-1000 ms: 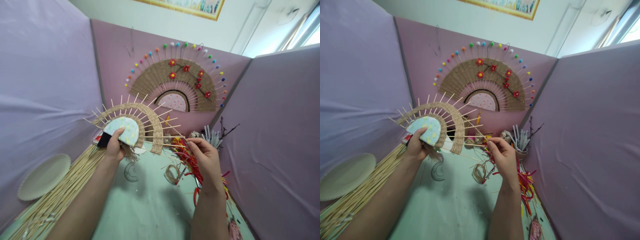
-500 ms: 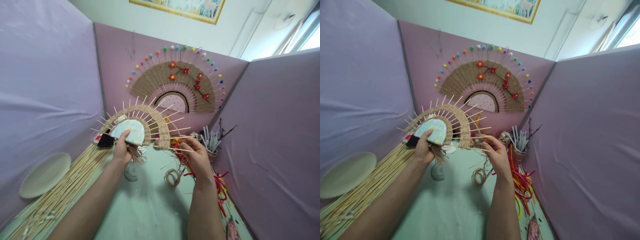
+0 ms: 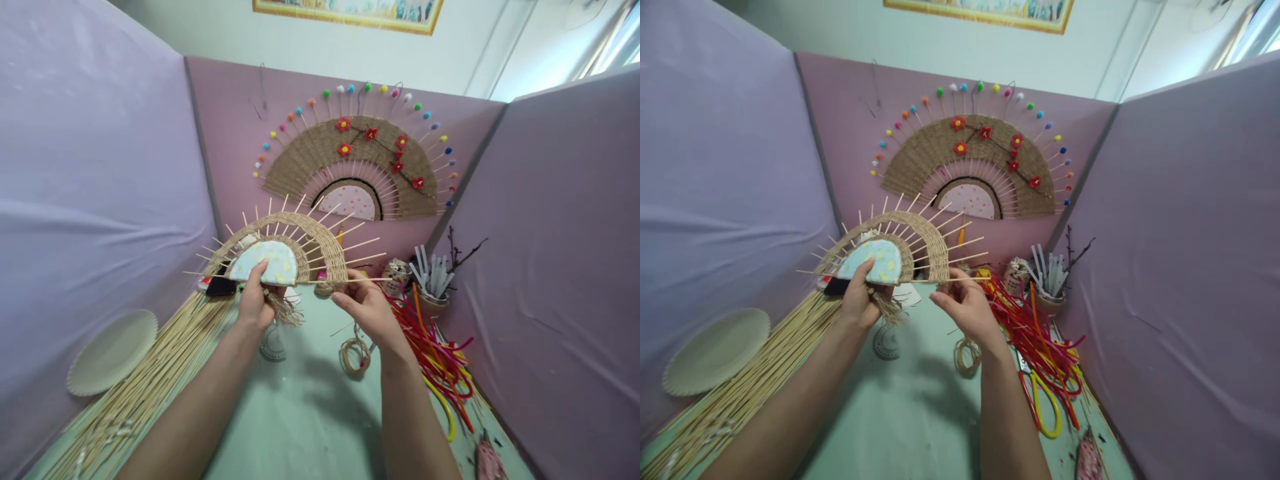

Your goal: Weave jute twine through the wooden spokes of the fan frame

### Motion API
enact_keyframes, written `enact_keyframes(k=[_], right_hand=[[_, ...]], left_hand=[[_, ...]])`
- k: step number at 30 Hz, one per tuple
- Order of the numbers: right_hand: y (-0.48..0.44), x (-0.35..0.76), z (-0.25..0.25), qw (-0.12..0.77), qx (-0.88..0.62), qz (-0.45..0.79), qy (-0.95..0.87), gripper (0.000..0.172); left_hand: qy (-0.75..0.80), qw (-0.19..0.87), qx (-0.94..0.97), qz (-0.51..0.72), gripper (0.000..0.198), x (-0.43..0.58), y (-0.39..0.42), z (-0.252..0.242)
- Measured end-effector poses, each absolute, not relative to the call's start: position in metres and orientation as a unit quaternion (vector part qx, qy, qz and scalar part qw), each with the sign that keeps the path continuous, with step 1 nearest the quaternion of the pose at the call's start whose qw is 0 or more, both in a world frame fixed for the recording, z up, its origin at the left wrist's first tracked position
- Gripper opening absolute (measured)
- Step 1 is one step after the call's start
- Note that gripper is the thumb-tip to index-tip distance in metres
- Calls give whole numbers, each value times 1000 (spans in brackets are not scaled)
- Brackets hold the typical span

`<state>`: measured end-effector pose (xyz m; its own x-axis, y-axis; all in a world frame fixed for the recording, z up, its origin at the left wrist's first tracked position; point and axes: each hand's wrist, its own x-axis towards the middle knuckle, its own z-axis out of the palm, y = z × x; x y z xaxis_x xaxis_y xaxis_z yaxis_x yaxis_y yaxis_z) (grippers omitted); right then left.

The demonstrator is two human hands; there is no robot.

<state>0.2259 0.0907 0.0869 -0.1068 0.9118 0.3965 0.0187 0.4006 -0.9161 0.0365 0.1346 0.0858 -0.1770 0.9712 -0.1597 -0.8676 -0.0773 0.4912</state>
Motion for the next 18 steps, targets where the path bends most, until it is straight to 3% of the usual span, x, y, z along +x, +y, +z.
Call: enact_keyframes(k=[3,6,11,18], right_hand=[[93,203,81,584,-375,430,-578,30],[95,182,74,629,-382,481,-476,34],[97,162,69,686,-293,568,-348,27],[93,155,66,698,-300,554,-340,31]], left_hand=[[253,639,125,715,15,41,132,85],[270,641,152,702,17,45,128,84],[225,688,232,649,25,48,119,77],[164,753,316,553,29,50,113,65]])
